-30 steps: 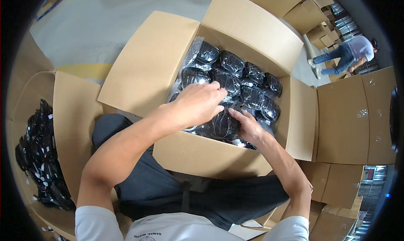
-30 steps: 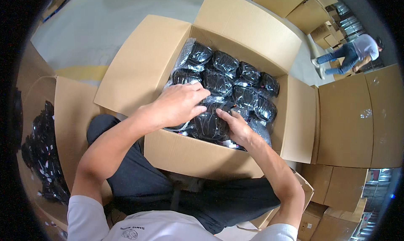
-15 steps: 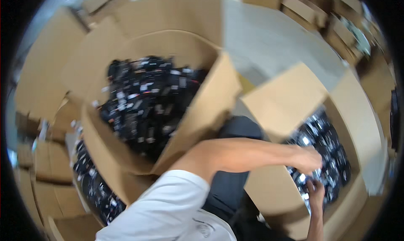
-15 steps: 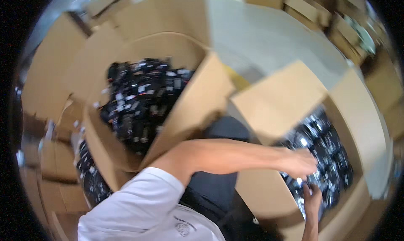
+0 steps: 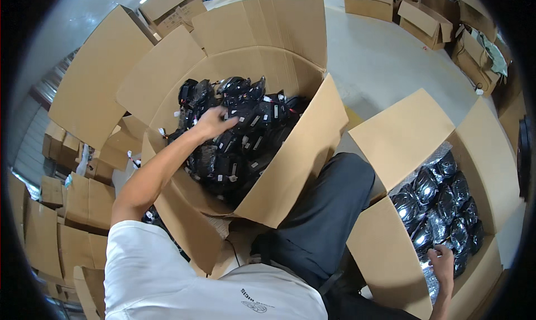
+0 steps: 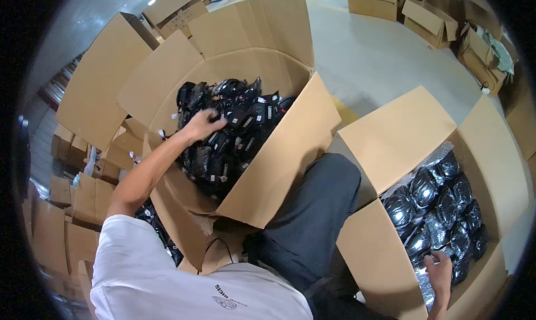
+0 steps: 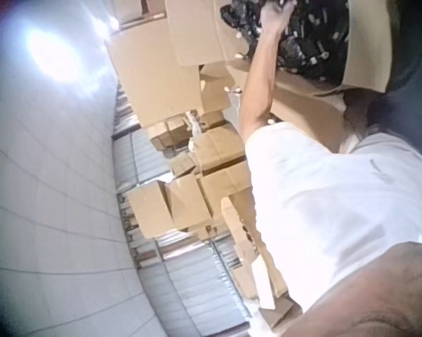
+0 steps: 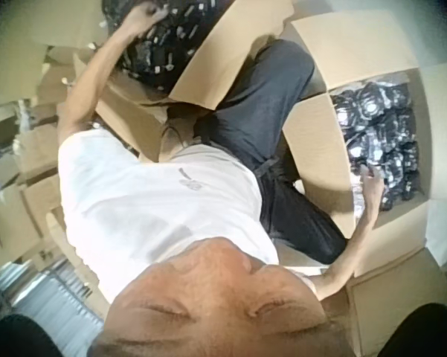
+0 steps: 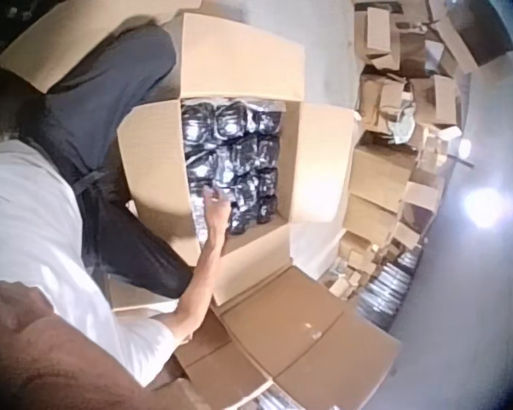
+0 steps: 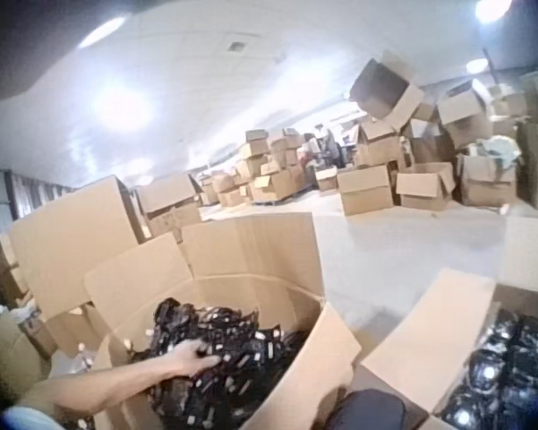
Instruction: The person packs electronic components into cardboard boxes by first wrapping them in bubble wrap, then placing them into the boxes, and finally sealing each box with a tape dispenser.
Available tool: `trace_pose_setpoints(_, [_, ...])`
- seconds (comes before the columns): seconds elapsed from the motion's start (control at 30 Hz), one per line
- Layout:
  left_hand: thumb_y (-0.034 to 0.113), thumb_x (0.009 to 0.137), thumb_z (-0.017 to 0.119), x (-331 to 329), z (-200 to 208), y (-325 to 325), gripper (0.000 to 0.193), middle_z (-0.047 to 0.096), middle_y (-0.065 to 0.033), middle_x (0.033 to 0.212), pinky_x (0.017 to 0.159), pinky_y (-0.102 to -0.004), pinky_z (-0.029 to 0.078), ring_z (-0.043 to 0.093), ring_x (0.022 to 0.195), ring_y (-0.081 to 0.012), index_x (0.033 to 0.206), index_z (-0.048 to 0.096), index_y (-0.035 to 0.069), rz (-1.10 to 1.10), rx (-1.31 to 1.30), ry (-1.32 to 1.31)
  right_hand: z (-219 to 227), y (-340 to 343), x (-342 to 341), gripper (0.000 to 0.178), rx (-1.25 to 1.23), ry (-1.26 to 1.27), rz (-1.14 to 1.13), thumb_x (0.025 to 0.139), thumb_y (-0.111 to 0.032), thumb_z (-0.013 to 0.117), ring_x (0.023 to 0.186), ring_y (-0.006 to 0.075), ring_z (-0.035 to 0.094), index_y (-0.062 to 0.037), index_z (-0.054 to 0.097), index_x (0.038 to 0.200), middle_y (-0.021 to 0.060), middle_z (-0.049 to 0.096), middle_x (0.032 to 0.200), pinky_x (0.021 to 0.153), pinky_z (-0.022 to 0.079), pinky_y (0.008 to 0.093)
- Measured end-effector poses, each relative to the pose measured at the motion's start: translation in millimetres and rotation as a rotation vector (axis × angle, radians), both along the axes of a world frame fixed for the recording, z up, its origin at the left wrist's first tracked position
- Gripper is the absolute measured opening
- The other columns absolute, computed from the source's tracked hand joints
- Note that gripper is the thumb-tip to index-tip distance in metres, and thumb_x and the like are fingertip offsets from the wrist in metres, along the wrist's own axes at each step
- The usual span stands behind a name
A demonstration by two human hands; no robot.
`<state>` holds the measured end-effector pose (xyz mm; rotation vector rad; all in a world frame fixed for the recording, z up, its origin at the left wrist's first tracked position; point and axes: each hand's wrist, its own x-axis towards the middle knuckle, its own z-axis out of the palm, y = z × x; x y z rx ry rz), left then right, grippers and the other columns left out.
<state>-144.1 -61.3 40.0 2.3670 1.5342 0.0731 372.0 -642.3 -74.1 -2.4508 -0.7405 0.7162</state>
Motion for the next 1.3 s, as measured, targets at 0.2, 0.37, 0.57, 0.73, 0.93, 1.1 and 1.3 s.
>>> trace_pose_setpoints(0.2, [0.075, 0.056, 0.082, -73.6, -59.2, -0.1, 0.138, 0.026, -0.0299, 0.159, 0.119, -0.0447, 0.031, 0.030, 0.147, -0.0415, 0.154, 0.028, -0.005, 0.331, -0.273, 0.300, -12.2, 0.1, -5.6, 0.043, 0.002, -0.027, 0.032, 0.085, -0.014, 0.070, 0.063, 0.0136, 0.061, 0.0145, 0.061, 0.116, 0.0095, 0.065, 0.074, 0.057, 0.050, 0.0294])
trace_pose_setpoints(0.37, [0.066, 0.061, 0.082, -97.0, -63.2, -3.8, 0.129, 0.010, -0.0360, 0.160, 0.120, -0.0552, 0.025, 0.019, 0.150, -0.0485, 0.157, 0.024, 0.001, 0.457, -0.187, 0.496, -4.8, -2.4, -10.1, 0.044, -0.025, -0.043, 0.023, 0.085, -0.015, 0.070, 0.068, 0.0147, 0.063, 0.0128, 0.061, 0.118, 0.0105, 0.065, 0.077, 0.061, 0.050, 0.0299])
trace_pose_setpoints(0.57, [0.034, 0.077, 0.070, -98.6, -28.7, 0.7, 0.068, 0.062, -0.0227, 0.133, 0.105, -0.0414, 0.047, 0.056, 0.128, -0.0383, 0.131, 0.060, -0.006, 0.676, -0.491, -0.014, -13.8, -35.0, -1.9, 0.044, 0.017, 0.017, 0.023, 0.085, -0.013, 0.072, 0.070, 0.0146, 0.064, 0.0087, 0.062, 0.123, 0.0110, 0.066, 0.082, 0.062, 0.051, 0.0295])
trace_pose_setpoints(0.73, [0.034, 0.079, 0.069, -101.2, -66.6, -3.0, 0.063, 0.063, -0.0311, 0.125, 0.106, -0.0432, 0.046, 0.059, 0.121, -0.0419, 0.122, 0.063, -0.010, 0.560, -0.007, 0.221, -13.5, -34.4, -5.5, 0.041, 0.022, -0.046, 0.091, 0.084, -0.013, 0.073, 0.072, 0.0167, 0.063, 0.0098, 0.063, 0.116, 0.0115, 0.066, 0.084, 0.067, 0.052, 0.0319])
trace_pose_setpoints(0.93, [0.019, 0.077, 0.064, -165.9, -22.5, 16.6, 0.014, 0.064, -0.0080, 0.079, 0.058, -0.0362, 0.051, 0.060, 0.065, -0.0234, 0.081, 0.066, 0.005, 0.716, -0.221, -0.564, -5.5, -29.7, -6.1, 0.039, 0.077, 0.033, 0.081, 0.085, -0.013, 0.072, 0.071, 0.0135, 0.061, 0.0089, 0.064, 0.117, 0.0082, 0.064, 0.083, 0.066, 0.051, 0.0297])
trace_pose_setpoints(1.1, [0.020, 0.085, 0.057, -92.0, 41.0, 2.7, 0.013, 0.067, -0.0067, 0.080, 0.055, -0.0332, 0.053, 0.061, 0.059, -0.0210, 0.079, 0.062, 0.010, 0.846, -0.382, -0.615, -7.6, -39.6, -4.8, 0.039, 0.040, 0.109, -0.032, 0.084, -0.013, 0.073, 0.070, 0.0124, 0.058, 0.0086, 0.064, 0.116, 0.0061, 0.061, 0.080, 0.065, 0.050, 0.0292])
trace_pose_setpoints(1.3, [0.009, 0.093, 0.046, -38.3, 82.9, -1.2, 0.024, 0.073, -0.0149, 0.100, 0.079, -0.0357, 0.061, 0.072, 0.080, -0.0221, 0.105, 0.065, -0.001, 0.309, -0.699, -1.053, 9.0, -17.4, -10.6, 0.041, 0.024, -0.058, 0.145, 0.083, -0.014, 0.073, 0.069, 0.0148, 0.059, 0.0088, 0.065, 0.116, 0.0098, 0.064, 0.081, 0.065, 0.051, 0.0313])
